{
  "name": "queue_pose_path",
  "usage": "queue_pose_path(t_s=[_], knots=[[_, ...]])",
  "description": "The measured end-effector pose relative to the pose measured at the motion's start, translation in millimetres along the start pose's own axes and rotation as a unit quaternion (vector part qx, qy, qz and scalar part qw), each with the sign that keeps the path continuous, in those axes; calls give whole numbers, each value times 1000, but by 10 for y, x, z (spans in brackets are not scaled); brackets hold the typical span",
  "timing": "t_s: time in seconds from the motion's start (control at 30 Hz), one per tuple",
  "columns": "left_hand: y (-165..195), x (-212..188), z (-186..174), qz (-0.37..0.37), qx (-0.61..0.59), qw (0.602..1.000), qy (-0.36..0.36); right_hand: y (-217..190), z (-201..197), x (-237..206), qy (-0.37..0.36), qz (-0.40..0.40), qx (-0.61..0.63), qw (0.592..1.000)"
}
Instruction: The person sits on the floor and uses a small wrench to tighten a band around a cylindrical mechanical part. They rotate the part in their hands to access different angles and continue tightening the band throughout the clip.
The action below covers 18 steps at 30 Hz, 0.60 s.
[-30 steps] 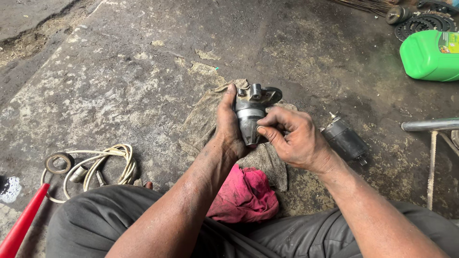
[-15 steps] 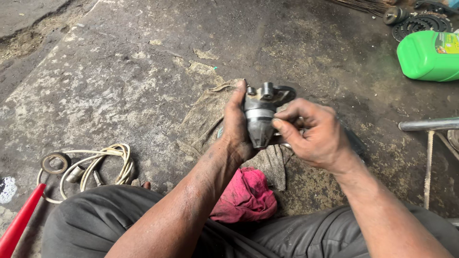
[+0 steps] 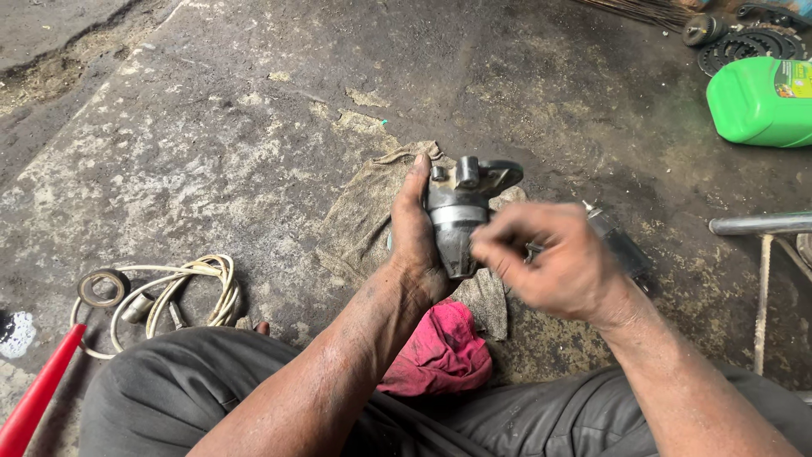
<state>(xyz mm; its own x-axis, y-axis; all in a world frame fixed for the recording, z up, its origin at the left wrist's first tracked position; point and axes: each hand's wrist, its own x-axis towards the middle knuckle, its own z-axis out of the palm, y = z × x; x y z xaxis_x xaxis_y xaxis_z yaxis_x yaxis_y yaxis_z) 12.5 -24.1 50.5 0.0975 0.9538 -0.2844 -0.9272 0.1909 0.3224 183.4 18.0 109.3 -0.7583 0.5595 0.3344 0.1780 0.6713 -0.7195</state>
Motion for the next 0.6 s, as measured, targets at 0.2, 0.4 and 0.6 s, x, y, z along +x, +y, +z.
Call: queue_pose_path(t_s=[0.2, 0.4, 0.6], knots=[[-52, 4, -32, 16, -4, 1000, 15, -47, 22, -14, 14, 17, 19, 1000], [-47, -5, -49, 26, -17, 999, 17, -67, 72, 1, -3, 15, -3, 1000], [23, 20, -43, 45, 24, 999, 19, -71, 77, 8, -5, -10, 11, 1000]])
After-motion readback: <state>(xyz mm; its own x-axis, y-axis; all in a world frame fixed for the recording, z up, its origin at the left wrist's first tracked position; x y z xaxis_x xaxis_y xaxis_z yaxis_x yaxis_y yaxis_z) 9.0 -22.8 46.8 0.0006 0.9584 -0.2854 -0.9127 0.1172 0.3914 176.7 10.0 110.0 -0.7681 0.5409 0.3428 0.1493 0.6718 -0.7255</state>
